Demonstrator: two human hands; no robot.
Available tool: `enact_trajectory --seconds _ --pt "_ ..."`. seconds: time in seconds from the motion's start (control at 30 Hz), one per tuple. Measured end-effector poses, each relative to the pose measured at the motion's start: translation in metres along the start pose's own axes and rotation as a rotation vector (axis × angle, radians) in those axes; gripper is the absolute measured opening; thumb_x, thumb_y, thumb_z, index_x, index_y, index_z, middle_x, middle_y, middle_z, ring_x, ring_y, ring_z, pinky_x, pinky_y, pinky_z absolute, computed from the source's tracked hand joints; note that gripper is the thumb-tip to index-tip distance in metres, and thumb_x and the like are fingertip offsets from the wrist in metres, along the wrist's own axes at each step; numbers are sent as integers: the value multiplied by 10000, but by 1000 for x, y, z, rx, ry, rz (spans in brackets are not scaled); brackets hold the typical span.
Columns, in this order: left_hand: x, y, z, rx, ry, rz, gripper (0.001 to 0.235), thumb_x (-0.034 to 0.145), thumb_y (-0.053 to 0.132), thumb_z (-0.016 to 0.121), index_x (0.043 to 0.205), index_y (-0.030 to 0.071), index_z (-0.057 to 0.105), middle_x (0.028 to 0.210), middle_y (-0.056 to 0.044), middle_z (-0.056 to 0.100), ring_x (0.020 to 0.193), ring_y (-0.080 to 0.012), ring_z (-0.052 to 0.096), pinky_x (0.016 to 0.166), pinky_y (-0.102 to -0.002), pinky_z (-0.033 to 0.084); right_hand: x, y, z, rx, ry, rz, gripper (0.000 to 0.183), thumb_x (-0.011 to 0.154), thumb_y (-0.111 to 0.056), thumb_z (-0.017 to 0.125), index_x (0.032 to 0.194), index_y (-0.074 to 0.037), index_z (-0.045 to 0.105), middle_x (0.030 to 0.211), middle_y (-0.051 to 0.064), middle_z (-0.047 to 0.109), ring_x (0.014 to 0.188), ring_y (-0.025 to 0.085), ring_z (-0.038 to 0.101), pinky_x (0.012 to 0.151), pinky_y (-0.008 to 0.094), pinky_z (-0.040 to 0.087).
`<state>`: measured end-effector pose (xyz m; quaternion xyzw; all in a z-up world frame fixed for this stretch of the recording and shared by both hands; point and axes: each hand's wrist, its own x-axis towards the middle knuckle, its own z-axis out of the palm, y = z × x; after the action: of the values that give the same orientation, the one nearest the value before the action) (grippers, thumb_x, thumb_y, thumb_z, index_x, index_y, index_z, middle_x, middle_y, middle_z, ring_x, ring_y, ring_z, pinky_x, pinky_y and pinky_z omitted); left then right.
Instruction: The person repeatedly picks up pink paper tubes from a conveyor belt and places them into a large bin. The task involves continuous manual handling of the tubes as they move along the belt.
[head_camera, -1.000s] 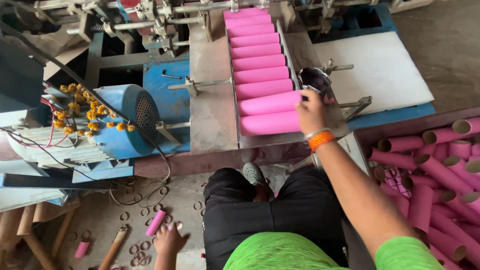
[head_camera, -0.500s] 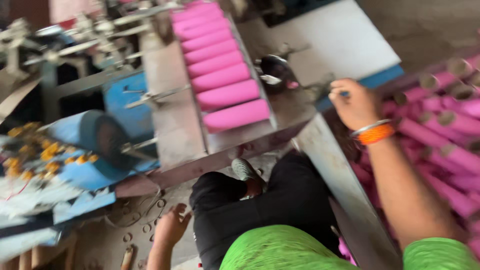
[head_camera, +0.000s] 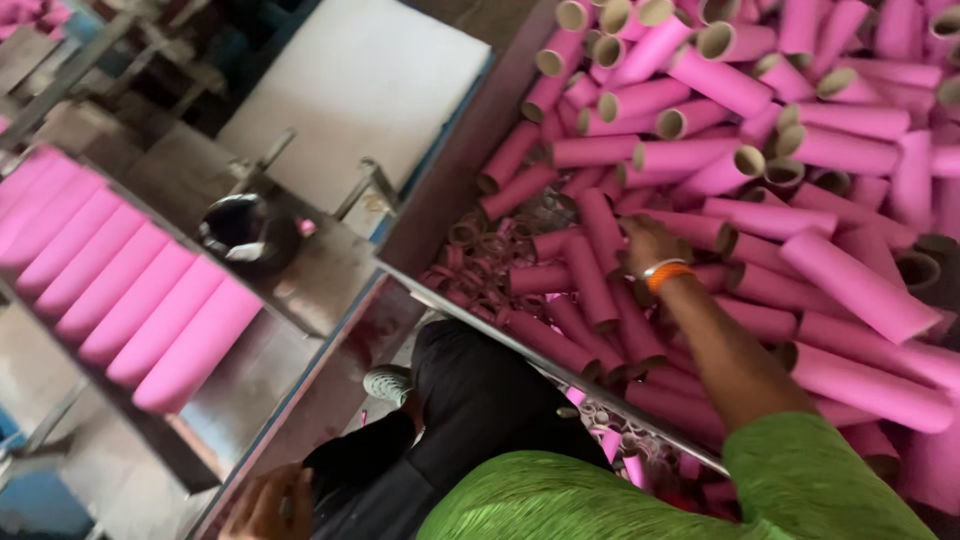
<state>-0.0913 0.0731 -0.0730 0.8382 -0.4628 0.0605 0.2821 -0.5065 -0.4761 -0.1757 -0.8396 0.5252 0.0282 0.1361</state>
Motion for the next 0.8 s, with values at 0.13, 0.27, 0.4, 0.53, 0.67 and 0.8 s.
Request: enact_trajectory --seconds 0.13,0.27,0.4,0.53,0.67,0.8 --pt "44 -18 -1 51 165 169 128 896 69 750 1001 51 679 1021 -128 712 878 -289 693 806 -381 586 2 -19 23 -271 -46 -262 543 883 -246 649 1415 -179 564 1430 207 502 1117 421 649 908 521 534" --pt "81 -40 -14 86 190 173 216 1026 113 778 1134 41 606 1153 -101 643 1030 -274 649 948 -352 560 13 -20 33 -282 32 -359 333 919 -263 599 1245 -222 654 1382 309 527 969 430 685 747 537 563" --pt "114 -36 -10 126 224 125 281 1051 160 798 1214 17 618 1220 -137 610 1105 -302 611 959 -378 533 41 21 10 155 168 59 264 930 -217 625 1134 -72 708 1049 248 728 934 406 704 825 504 563" --pt "125 -30 -13 183 206 166 358 1013 202 783 1242 1 594 1254 -163 564 1171 -326 566 1016 -424 513 6 53 21 842 -59 436 267 942 -228 647 992 -5 785 901 228 782 816 366 754 733 498 591" --pt "128 -43 -19 180 219 173 383 1029 195 802 1272 17 566 1307 -162 536 1210 -331 553 1019 -420 494 -65 16 84 416 -223 280 225 928 -200 659 1037 -28 755 937 172 763 848 307 731 764 465 577" --pt "128 -61 -22 179 223 164 406 1027 187 824 1288 16 564 1306 -172 519 1210 -338 545 1025 -432 486 -98 -7 123 266 -223 206 193 962 -152 639 1082 -24 721 982 155 749 891 279 719 809 434 574"
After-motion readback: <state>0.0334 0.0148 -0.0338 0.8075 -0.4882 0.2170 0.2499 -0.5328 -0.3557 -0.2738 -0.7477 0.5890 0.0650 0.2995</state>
